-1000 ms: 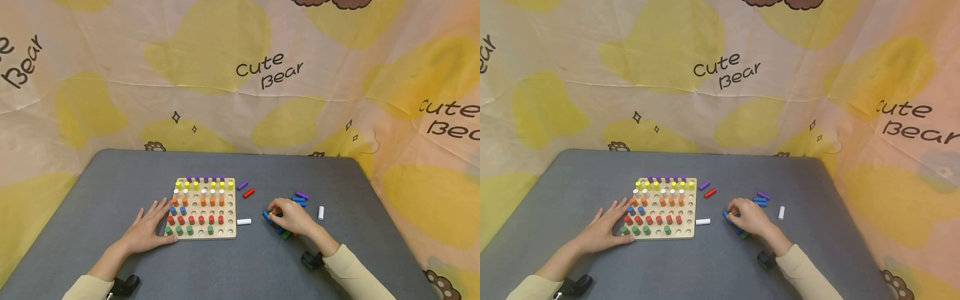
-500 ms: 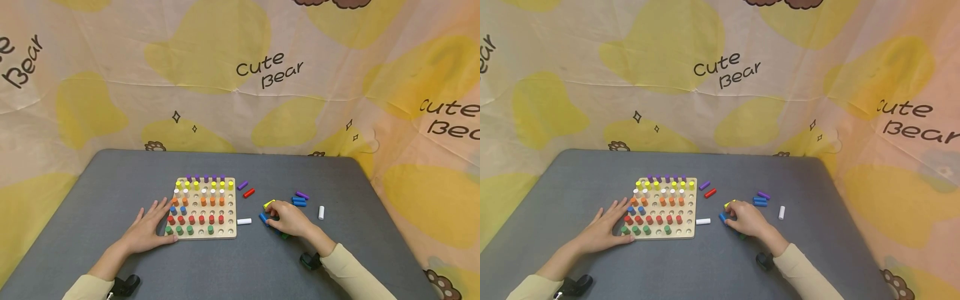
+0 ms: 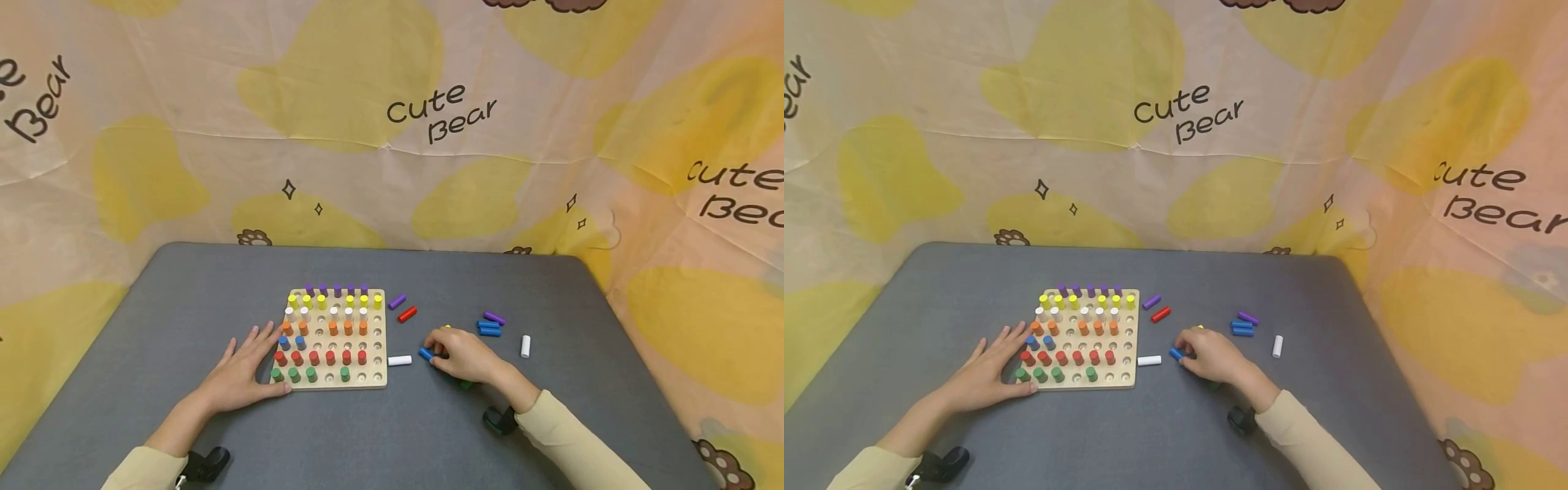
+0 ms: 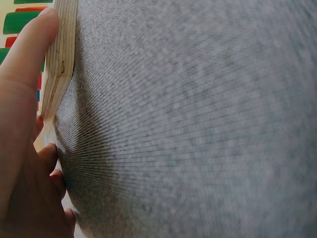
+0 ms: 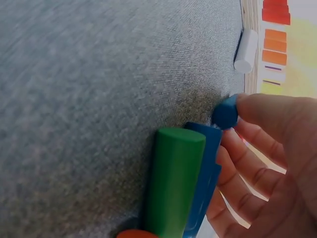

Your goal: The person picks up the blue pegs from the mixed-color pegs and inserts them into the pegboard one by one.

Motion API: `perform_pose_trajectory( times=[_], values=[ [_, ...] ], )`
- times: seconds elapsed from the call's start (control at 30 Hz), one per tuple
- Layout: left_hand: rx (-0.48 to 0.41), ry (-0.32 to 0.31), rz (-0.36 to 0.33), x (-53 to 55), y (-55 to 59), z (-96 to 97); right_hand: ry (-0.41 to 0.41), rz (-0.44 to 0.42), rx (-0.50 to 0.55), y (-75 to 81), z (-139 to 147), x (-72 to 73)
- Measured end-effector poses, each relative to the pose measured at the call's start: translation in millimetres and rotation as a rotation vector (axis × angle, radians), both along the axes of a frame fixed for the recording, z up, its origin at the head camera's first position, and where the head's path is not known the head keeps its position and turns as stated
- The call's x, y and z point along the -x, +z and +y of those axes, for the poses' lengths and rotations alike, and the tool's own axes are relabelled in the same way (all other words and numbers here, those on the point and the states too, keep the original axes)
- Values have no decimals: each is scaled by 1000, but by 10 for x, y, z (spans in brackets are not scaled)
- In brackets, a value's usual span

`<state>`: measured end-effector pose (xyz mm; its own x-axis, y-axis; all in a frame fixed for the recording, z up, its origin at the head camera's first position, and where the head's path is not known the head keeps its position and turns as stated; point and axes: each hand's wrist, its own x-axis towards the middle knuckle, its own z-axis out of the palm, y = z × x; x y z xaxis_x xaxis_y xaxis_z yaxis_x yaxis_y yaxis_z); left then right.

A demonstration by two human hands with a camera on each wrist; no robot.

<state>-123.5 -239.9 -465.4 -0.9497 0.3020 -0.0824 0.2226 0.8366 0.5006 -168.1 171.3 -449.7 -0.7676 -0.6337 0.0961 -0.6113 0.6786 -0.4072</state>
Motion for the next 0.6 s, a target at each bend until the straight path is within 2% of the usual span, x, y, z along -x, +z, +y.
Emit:
perform_pose_trajectory(
  times=[0.3, 0.6],
  values=[
    [-5, -3, 3, 6, -18, -8, 1, -10, 13, -21, -57, 62],
    [-14, -1, 2, 8, -25, -6, -22, -70, 24, -33, -91, 100]
  ],
)
